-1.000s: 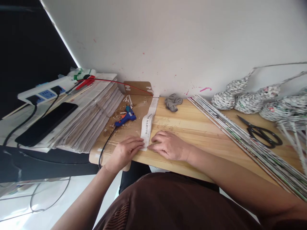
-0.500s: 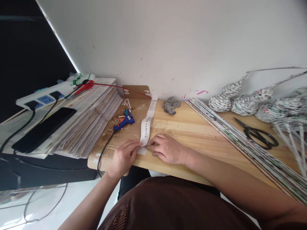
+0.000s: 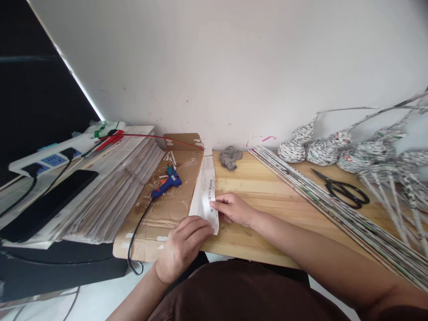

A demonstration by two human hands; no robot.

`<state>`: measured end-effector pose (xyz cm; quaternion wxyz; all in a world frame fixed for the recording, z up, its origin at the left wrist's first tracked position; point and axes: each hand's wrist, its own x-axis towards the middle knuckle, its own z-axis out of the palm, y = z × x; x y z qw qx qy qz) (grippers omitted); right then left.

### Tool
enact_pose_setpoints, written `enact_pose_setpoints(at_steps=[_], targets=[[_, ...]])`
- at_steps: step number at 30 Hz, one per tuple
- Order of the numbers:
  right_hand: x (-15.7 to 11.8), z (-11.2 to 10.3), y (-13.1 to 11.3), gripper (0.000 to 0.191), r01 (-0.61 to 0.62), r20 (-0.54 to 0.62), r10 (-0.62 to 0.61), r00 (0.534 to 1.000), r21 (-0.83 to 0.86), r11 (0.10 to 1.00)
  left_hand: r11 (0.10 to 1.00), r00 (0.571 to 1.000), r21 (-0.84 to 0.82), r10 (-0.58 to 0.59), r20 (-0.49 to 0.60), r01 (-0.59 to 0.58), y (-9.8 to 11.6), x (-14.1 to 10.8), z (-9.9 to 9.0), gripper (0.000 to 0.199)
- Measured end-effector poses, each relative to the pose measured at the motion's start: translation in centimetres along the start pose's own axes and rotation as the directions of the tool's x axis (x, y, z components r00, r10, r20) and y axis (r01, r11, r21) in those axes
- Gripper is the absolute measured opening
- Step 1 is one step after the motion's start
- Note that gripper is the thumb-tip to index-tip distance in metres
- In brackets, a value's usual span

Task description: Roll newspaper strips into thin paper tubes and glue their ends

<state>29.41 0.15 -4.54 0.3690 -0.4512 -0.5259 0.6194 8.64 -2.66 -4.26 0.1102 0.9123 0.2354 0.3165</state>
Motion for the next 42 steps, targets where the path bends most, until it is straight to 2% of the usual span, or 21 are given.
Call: enact_pose_setpoints(at_steps=[3, 6, 7, 10, 12, 15, 18, 20, 21, 23, 25, 26, 28, 30, 32, 35, 37, 39, 42], targets=[[0.4, -0.5, 0.0, 0.031, 0.001, -0.196, 0.012, 0.981, 0.065, 0.998, 0.989, 0.995, -0.11, -0.099, -0.015, 0.097, -0.4, 0.6, 0.3, 0.021], [1.0, -1.3, -0.3, 0.031, 0.037, -0.341, 0.038, 0.939, 0.21, 0.977, 0.972, 0.971, -0.051, -0.233, -0.057, 0.23, -1.3, 1.9, 0.7, 0.023], [1.2, -1.5, -0.4, 0.032, 0.047, -0.355, 0.046, 0.934, 0.249, 0.967, 0.972, 0.972, 0.01, -0.232, -0.031, 0.233, -1.7, 2.4, 0.9, 0.027], [1.5, -2.0, -0.5, 0.034, 0.062, -0.34, 0.047, 0.939, 0.303, 0.951, 0.968, 0.973, 0.189, -0.191, 0.132, 0.164, -2.9, 3.8, 1.7, 0.045], [1.5, -2.1, -0.5, 0.035, 0.06, -0.321, 0.042, 0.946, 0.302, 0.951, 0.943, 0.962, 0.294, -0.211, 0.172, 0.154, -3.7, 4.1, 2.1, 0.046], [1.5, -2.0, -0.3, 0.034, 0.04, -0.304, 0.052, 0.951, 0.288, 0.957, 0.898, 0.958, 0.388, -0.266, 0.107, 0.206, -4.6, 3.9, 2.0, 0.037], [1.5, -1.9, 0.0, 0.033, -0.003, -0.298, 0.076, 0.952, 0.237, 0.971, 0.895, 0.944, 0.31, -0.33, -0.021, 0.32, -4.8, 4.0, 1.0, 0.023], [1.5, -1.7, 0.2, 0.032, -0.009, -0.299, 0.061, 0.952, 0.173, 0.985, 0.891, 0.895, 0.084, -0.443, -0.043, 0.445, -4.4, 4.7, 0.4, 0.022], [1.4, -1.7, 0.3, 0.031, 0.001, -0.301, 0.041, 0.953, 0.138, 0.99, 0.851, 0.853, -0.079, -0.521, -0.006, 0.519, -4.1, 5.2, 0.3, 0.026], [1.2, -1.5, 0.4, 0.031, 0.032, -0.294, -0.013, 0.956, 0.061, 0.998, 0.636, 0.734, -0.4, -0.658, 0.166, 0.66, -3.7, 6.3, 0.3, 0.037], [1.0, -1.5, 0.2, 0.032, 0.066, -0.299, -0.079, 0.951, -0.053, 0.996, 0.392, 0.65, -0.579, -0.679, 0.343, 0.715, -3.5, 7.4, 0.9, 0.043], [0.9, -1.5, 0.1, 0.033, 0.078, -0.307, -0.111, 0.945, -0.119, 0.99, 0.318, 0.626, -0.62, -0.685, 0.373, 0.717, -3.5, 7.8, 1.2, 0.042], [0.7, -1.7, 0.0, 0.035, 0.087, -0.324, -0.156, 0.933, -0.217, 0.972, 0.265, 0.596, -0.658, -0.724, 0.348, 0.705, -3.9, 8.2, 1.8, 0.04], [0.7, -1.8, -0.2, 0.037, 0.082, -0.315, -0.147, 0.938, -0.209, 0.975, 0.279, 0.577, -0.661, -0.766, 0.284, 0.696, -4.4, 8.3, 1.9, 0.038], [0.8, -1.8, -0.4, 0.039, 0.051, -0.283, -0.082, 0.955, -0.116, 0.992, 0.321, 0.575, -0.646, -0.786, 0.227, 0.693, -5.0, 8.1, 1.6, 0.038], [0.8, -1.6, -0.6, 0.038, -0.058, -0.221, 0.06, 0.974, 0.015, 0.998, 0.43, 0.612, -0.608, -0.782, 0.118, 0.667, -5.8, 7.6, 0.7, 0.041], [0.7, -1.4, -0.7, 0.034, -0.139, -0.162, 0.145, 0.976, 0.049, 0.989, 0.524, 0.634, -0.522, -0.772, 0.043, 0.673, -6.4, 7.2, 0.0, 0.042], [0.4, -1.2, -0.7, 0.029, -0.205, -0.083, 0.209, 0.974, 0.054, 0.977, 0.602, 0.644, -0.37, -0.765, -0.014, 0.707, -6.9, 6.8, -0.6, 0.042], [0.1, -1.3, -0.8, 0.023, -0.301, 0.05, 0.298, 0.953, 0.065, 0.951, 0.659, 0.669, -0.204, -0.743, -0.027, 0.724, -7.3, 6.4, -1.1, 0.039]])
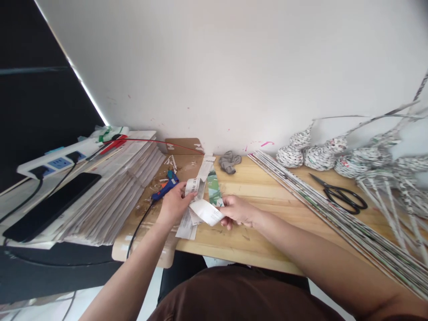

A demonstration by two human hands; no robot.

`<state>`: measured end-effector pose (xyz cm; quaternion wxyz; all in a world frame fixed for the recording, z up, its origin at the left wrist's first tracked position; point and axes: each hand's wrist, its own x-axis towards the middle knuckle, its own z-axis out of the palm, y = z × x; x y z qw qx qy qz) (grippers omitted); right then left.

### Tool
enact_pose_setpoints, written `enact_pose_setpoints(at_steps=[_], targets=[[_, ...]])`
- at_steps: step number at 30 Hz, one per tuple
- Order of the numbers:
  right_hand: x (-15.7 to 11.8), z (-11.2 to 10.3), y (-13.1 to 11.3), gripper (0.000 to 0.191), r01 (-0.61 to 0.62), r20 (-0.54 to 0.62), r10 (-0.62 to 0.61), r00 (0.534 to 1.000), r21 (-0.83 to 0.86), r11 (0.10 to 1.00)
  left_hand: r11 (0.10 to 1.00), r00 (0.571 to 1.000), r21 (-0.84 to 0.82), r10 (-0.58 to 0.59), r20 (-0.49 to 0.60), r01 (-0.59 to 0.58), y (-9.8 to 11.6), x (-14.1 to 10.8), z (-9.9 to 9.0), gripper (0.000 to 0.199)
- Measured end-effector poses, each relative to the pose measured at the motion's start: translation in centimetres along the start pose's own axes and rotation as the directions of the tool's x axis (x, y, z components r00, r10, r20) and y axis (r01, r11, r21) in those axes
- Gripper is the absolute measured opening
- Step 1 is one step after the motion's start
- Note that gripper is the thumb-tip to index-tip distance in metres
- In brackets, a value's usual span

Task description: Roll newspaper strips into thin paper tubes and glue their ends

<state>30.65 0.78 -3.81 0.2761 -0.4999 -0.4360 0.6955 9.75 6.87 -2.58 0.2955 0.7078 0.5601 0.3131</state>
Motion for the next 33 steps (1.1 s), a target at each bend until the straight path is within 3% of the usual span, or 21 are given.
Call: enact_pose_setpoints(at_steps=[4, 7, 11, 17, 20, 24, 27, 30, 33], targets=[[-0.1, -0.7, -0.4, 0.021, -0.067, 0.097, 0.046, 0.994, 0.22, 0.973, 0.975, 0.984, -0.207, -0.043, 0.171, 0.079, -0.5, 0.0, -0.2, 0.041], [0.2, -1.4, -0.8, 0.024, -0.075, 0.164, 0.002, 0.986, 0.439, 0.895, 0.926, 0.964, -0.332, -0.095, 0.249, 0.177, -1.3, 0.1, -0.4, 0.048], [0.6, -2.0, -0.8, 0.017, 0.007, 0.141, -0.114, 0.983, 0.598, 0.801, 0.965, 0.968, -0.199, -0.129, 0.214, 0.172, -2.1, 0.1, -0.9, 0.053], [0.7, -1.6, -0.4, 0.028, 0.12, 0.172, -0.262, 0.95, 0.571, 0.812, 0.997, 0.994, 0.044, -0.06, 0.094, 0.056, -0.8, -1.1, -0.9, 0.037], [0.6, -1.4, -0.7, 0.028, 0.306, 0.023, -0.391, 0.92, 0.582, 0.754, 0.987, 0.989, 0.158, 0.015, 0.15, -0.039, 0.3, -2.0, -0.1, 0.035], [0.7, -1.3, -1.1, 0.027, 0.574, -0.318, -0.479, 0.818, 0.512, 0.639, 0.95, 0.983, 0.295, 0.055, 0.176, -0.105, 1.6, -1.9, 1.6, 0.034], [1.1, -1.3, -1.0, 0.027, 0.685, -0.479, -0.499, 0.722, 0.39, 0.616, 0.886, 0.99, 0.453, 0.035, 0.137, -0.094, 2.3, -0.7, 3.1, 0.041], [1.4, -1.3, -0.7, 0.028, 0.777, -0.559, -0.585, 0.588, 0.188, 0.601, 0.809, 0.994, 0.582, 0.026, 0.105, -0.082, 3.1, 0.7, 4.3, 0.05], [1.5, -1.5, -0.6, 0.035, 0.822, -0.554, -0.701, 0.449, -0.051, 0.567, 0.787, 0.992, 0.61, 0.029, 0.121, -0.097, 3.6, 1.4, 5.1, 0.048]])
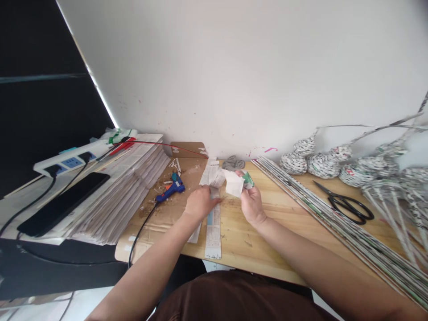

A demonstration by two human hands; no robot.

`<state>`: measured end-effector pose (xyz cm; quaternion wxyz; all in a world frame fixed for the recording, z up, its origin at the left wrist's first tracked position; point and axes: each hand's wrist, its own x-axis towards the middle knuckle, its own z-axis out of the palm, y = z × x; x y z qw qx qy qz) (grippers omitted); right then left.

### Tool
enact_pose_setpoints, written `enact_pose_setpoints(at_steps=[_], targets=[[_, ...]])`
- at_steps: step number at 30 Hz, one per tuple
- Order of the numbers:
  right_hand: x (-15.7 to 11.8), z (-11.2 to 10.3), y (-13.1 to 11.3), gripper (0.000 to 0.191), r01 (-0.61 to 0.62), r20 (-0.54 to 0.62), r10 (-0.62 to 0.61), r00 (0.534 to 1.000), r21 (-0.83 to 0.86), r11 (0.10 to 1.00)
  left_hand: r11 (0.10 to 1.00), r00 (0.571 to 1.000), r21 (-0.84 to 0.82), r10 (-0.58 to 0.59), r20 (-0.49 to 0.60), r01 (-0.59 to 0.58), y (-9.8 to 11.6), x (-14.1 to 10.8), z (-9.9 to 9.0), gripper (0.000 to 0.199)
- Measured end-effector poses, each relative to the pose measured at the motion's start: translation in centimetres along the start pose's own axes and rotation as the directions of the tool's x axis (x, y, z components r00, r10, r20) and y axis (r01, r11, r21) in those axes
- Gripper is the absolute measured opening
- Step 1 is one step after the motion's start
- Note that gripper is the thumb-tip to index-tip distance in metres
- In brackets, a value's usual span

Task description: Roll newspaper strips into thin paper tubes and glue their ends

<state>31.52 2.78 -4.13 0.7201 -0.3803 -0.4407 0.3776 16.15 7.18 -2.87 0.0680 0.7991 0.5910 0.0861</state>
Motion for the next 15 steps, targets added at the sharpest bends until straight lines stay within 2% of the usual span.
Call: enact_pose_setpoints(at_steps=[4, 6, 11, 15], targets=[[0.4, -0.6, 0.1, 0.041, 0.123, -0.066, -0.136, 0.988, -0.177, 0.977, 0.999, 0.999, -0.029, 0.046, -0.002, -0.046, 0.6, 0.1, 0.3, 0.031], [0.6, -0.7, 0.3, 0.041, 0.13, -0.081, -0.147, 0.986, -0.185, 0.974, 0.997, 0.997, -0.033, 0.07, -0.027, -0.071, 0.9, 0.1, 0.4, 0.024], [0.6, -0.6, 0.9, 0.039, -0.037, -0.011, 0.037, 0.999, -0.04, 0.999, 0.992, 0.992, -0.058, 0.112, -0.053, -0.115, 1.8, 0.3, 0.4, 0.02], [0.6, -0.9, 1.6, 0.036, -0.148, -0.078, 0.145, 0.986, -0.037, 0.988, 0.987, 0.992, -0.107, 0.116, -0.057, -0.122, 1.9, 0.5, 0.2, 0.023]])
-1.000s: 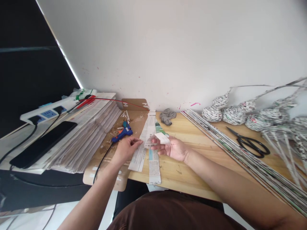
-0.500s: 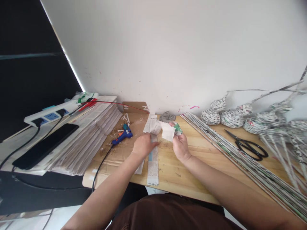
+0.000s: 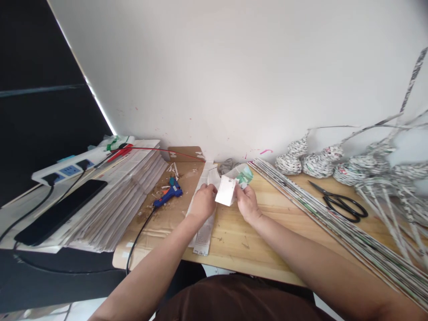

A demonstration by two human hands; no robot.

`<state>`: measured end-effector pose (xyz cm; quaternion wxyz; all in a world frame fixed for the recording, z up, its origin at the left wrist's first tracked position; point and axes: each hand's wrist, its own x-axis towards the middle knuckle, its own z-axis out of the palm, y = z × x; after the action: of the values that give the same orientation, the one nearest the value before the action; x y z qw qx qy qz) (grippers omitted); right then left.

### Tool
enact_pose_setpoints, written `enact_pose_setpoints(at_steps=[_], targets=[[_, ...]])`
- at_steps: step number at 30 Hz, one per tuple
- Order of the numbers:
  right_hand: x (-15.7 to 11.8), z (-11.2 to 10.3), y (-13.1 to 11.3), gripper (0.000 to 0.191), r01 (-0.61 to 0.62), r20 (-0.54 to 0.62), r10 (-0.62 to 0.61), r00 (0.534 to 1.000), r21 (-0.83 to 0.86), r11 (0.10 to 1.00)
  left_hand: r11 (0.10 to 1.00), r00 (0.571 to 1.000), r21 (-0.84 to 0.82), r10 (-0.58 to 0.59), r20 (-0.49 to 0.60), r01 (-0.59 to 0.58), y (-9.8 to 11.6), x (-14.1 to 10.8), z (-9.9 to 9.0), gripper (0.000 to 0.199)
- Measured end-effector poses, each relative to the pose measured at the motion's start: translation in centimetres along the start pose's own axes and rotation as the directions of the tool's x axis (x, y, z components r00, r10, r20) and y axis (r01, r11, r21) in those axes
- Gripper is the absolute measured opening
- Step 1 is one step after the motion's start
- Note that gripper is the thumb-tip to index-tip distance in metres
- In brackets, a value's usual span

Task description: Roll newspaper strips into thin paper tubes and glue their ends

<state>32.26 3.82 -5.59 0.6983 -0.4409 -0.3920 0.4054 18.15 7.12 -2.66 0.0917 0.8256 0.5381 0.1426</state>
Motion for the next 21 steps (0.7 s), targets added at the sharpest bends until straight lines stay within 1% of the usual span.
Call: enact_pose_setpoints(at_steps=[2, 5, 8, 11, 13, 15, 18, 21], targets=[[0.2, -0.3, 0.4, 0.036, -0.018, -0.026, 0.018, 0.999, -0.001, 1.0, 0.999, 1.0, -0.038, -0.003, -0.003, 0.003, -0.3, 0.2, -0.2, 0.027], [0.5, -0.5, 0.8, 0.038, -0.045, -0.06, 0.045, 0.997, 0.006, 0.999, 0.996, 1.0, -0.09, -0.011, -0.001, 0.011, -1.4, 0.8, -0.9, 0.032], [0.5, -0.5, 1.0, 0.039, -0.061, -0.051, 0.06, 0.997, -0.009, 0.998, 0.99, 0.998, -0.137, -0.009, 0.055, 0.017, -3.0, 1.5, -1.8, 0.033], [0.4, -0.4, 0.9, 0.038, -0.074, -0.015, 0.074, 0.997, -0.027, 0.997, 0.983, 0.992, -0.184, 0.001, 0.126, 0.022, -4.7, 1.9, -2.5, 0.029], [0.3, -0.4, 0.9, 0.038, -0.09, -0.007, 0.09, 0.996, -0.032, 0.995, 0.977, 0.989, -0.21, -0.017, 0.144, 0.048, -5.6, 1.9, -2.6, 0.025], [0.3, -0.4, 0.9, 0.038, -0.099, -0.01, 0.099, 0.995, -0.036, 0.994, 0.971, 0.99, -0.218, -0.072, 0.118, 0.097, -6.2, 2.0, -2.3, 0.024], [0.2, -0.5, 1.0, 0.037, -0.087, 0.014, 0.088, 0.996, -0.063, 0.994, 0.963, 0.988, -0.221, -0.145, 0.05, 0.153, -6.2, 2.2, -1.2, 0.036], [0.1, -0.6, 1.0, 0.036, -0.073, 0.039, 0.077, 0.996, -0.103, 0.992, 0.959, 0.99, -0.25, -0.138, 0.015, 0.137, -5.4, 2.5, -0.2, 0.038]])
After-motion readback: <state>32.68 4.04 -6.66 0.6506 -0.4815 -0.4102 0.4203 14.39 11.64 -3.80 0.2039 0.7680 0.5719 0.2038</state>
